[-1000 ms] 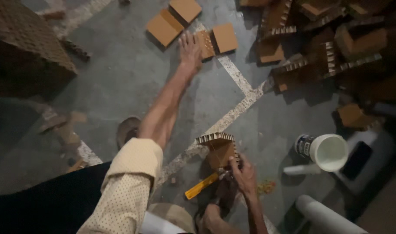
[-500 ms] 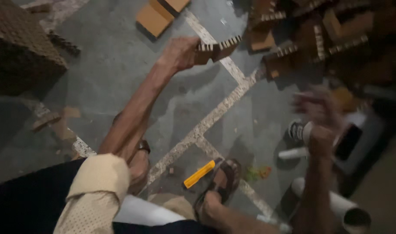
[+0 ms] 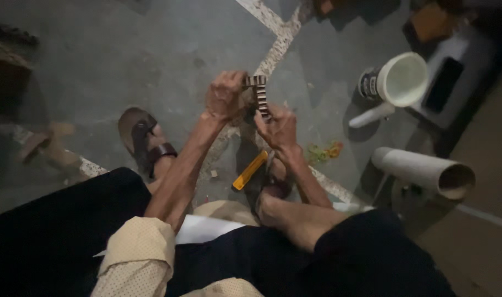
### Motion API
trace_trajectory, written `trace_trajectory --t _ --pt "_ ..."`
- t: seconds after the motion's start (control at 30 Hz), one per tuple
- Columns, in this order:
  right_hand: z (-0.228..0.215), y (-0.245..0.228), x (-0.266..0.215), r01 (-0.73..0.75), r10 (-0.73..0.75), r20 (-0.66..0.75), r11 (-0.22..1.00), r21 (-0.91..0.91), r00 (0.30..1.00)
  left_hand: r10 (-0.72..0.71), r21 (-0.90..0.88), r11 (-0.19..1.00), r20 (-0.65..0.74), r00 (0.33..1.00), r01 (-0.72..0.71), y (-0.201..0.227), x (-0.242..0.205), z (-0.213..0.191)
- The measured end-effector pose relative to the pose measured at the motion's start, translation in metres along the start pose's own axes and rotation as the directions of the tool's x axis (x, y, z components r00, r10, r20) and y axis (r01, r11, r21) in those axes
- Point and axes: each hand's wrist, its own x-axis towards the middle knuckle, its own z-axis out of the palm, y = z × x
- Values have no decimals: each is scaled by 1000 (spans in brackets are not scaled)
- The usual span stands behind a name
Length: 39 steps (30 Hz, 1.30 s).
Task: The person applies glue to the edges of small cardboard pieces using a white roller and then presses them together to form a stack. They continue this process, picking up new pieces and gluing them to the growing stack.
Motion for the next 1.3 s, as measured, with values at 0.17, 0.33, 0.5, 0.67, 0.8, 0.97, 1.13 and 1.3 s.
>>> trace_trajectory --t 0.17,0.33,0.5,0.67,0.8,0.97,1.13,1.3 --pt "13 8 -18 -311 311 19 940 143 950 -111 -42 992 155 982 118 2 -8 19" --pt "10 40 6 -338 230 255 497 799 939 -229 13 970 401 887 245 14 7 12" --pt "55 62 13 -578 492 366 399 712 790 -246 -63 961 244 938 269 18 -6 28" --pt "37 61 7 -206 261 32 673 711 965 -254 -67 961 168 952 268 19 -3 32" --pt "32 58 19 -310 316 155 531 788 936 -290 -55 950 208 934 308 23 -4 30" --pt "38 69 30 -540 496 222 718 439 840 -259 -108 954 177 950 280 22 4 28" --pt "39 61 23 -399 424 148 598 695 894 -230 -100 962 195 953 252 21 2 31" --pt "16 49 26 -384 379 167 619 685 910 -352 -183 884 341 872 429 13 -6 37"
